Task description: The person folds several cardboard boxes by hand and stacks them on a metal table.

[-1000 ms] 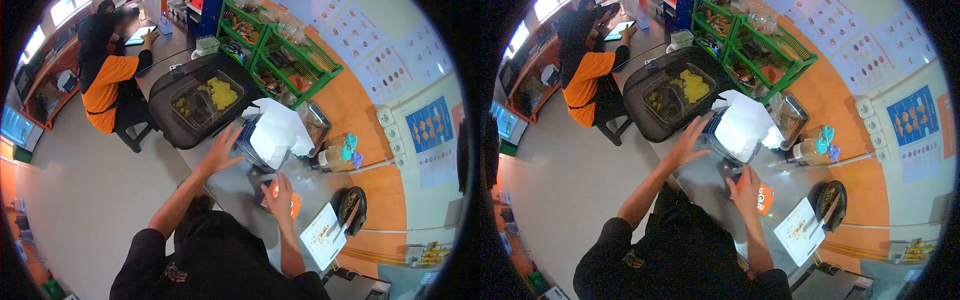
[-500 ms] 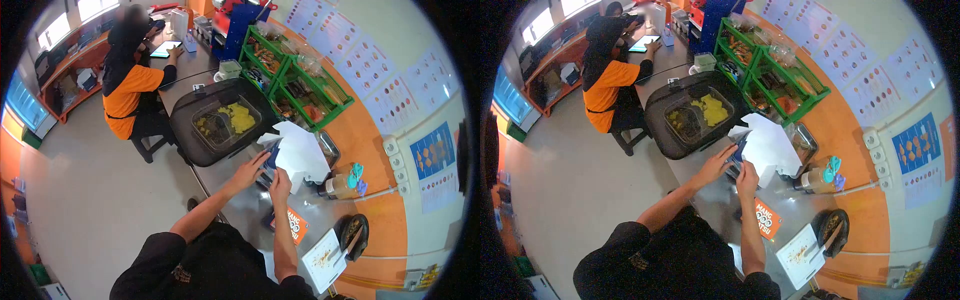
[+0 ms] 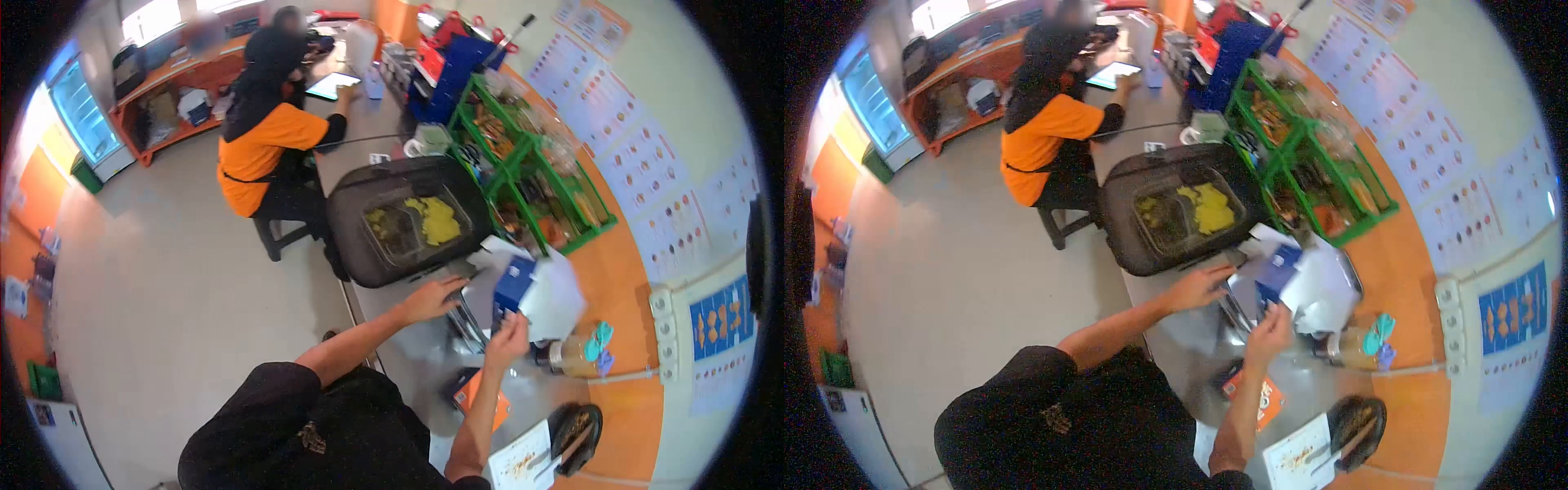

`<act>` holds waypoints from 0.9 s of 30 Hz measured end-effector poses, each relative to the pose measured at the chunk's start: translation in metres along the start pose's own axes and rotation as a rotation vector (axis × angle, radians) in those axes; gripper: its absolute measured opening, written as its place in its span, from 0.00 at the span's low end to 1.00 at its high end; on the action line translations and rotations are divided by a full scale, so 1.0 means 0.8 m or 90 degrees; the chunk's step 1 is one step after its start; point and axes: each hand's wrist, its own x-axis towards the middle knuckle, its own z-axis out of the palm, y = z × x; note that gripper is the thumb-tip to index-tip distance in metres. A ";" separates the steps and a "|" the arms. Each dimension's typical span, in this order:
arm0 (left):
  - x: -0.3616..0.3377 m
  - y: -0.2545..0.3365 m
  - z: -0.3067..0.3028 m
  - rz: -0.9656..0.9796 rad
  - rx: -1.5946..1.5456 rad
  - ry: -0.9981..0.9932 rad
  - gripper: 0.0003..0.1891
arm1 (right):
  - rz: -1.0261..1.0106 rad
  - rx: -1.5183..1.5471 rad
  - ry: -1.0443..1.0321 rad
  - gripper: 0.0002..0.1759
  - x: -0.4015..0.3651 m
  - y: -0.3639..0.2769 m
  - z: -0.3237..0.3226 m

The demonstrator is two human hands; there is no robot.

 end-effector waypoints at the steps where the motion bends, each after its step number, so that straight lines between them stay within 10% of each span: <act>1: -0.006 -0.008 0.006 0.014 0.020 0.000 0.35 | -0.013 0.005 -0.002 0.08 0.004 0.008 -0.004; 4: 0.000 0.005 0.025 0.023 -0.046 0.049 0.38 | 0.108 0.088 -0.005 0.09 0.022 -0.034 -0.013; 9: 0.013 0.035 -0.013 -0.093 -0.247 0.020 0.36 | -0.190 0.025 -0.046 0.07 -0.007 -0.064 -0.031; 11: -0.016 0.036 -0.049 -0.231 -0.685 0.101 0.34 | -0.216 0.077 -0.168 0.05 -0.035 -0.084 -0.036; 21: -0.222 0.002 -0.031 -0.475 -0.207 0.113 0.30 | -0.022 0.069 -0.573 0.08 -0.190 -0.063 0.043; 27: -0.218 0.015 -0.022 -0.423 -0.160 0.104 0.20 | -0.001 0.134 -0.432 0.08 -0.179 -0.034 0.027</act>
